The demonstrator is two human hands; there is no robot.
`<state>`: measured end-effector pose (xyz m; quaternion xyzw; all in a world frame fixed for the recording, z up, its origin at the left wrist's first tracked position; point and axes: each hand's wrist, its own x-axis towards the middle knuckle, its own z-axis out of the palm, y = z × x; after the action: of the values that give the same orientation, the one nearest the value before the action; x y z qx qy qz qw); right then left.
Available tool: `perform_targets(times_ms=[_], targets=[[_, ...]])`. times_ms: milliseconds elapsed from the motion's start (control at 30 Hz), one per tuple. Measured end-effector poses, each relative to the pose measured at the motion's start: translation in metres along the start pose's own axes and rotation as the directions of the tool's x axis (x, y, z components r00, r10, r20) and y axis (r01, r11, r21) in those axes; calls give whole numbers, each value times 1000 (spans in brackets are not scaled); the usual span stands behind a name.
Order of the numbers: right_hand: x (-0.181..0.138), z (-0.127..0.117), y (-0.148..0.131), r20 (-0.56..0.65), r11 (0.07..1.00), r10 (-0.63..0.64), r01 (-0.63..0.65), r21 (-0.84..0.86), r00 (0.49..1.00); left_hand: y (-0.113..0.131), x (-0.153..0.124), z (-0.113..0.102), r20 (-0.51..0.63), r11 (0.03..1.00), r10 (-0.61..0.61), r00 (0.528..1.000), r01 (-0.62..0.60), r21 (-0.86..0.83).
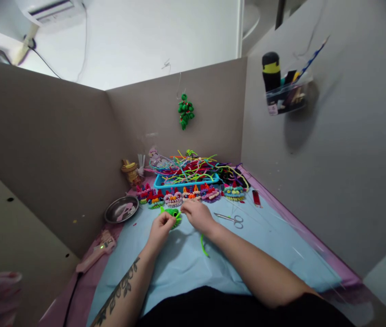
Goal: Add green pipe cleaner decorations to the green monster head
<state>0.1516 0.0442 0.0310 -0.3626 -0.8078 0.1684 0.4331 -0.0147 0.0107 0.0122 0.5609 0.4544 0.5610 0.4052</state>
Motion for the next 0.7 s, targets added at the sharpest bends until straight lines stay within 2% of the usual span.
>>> perform_targets(times_ms=[133,200,267,333,367,433,500,533,600,667,700], targets=[[-5,1,-7,-159,994,-92,82,-68,983,-2,3,-2,-81,991,-68,994,58,-123],[-9,4,-12,-182,990,-142,137,-35,973,-2,4,-4,-118,975,-108,987,81,-208],[-12,9,-16,-80,986,-161,164,38,984,1,5,-4,-130,951,-137,982,93,-294],[-14,14,-18,53,988,-125,120,98,991,4,6,-4,-115,922,-159,981,106,-373],[-14,16,-19,65,992,-86,80,97,994,5,6,-4,-103,907,-169,980,114,-404],[-12,17,-18,-59,999,10,-7,50,998,6,5,-2,-74,897,-180,981,133,-421],[-10,14,-17,-259,997,72,-70,19,963,6,2,1,-33,926,-176,984,154,-345],[-9,12,-16,-312,996,84,-78,32,946,5,1,3,1,946,-170,985,163,-280],[-7,10,-15,-266,991,107,-80,111,958,3,-1,6,93,973,-160,983,173,-153],[-7,11,-13,-112,962,167,-137,236,980,2,-2,8,144,981,-150,978,165,-99],[-7,13,-11,-39,937,201,-180,299,979,1,-2,8,133,982,-142,981,157,-102]])
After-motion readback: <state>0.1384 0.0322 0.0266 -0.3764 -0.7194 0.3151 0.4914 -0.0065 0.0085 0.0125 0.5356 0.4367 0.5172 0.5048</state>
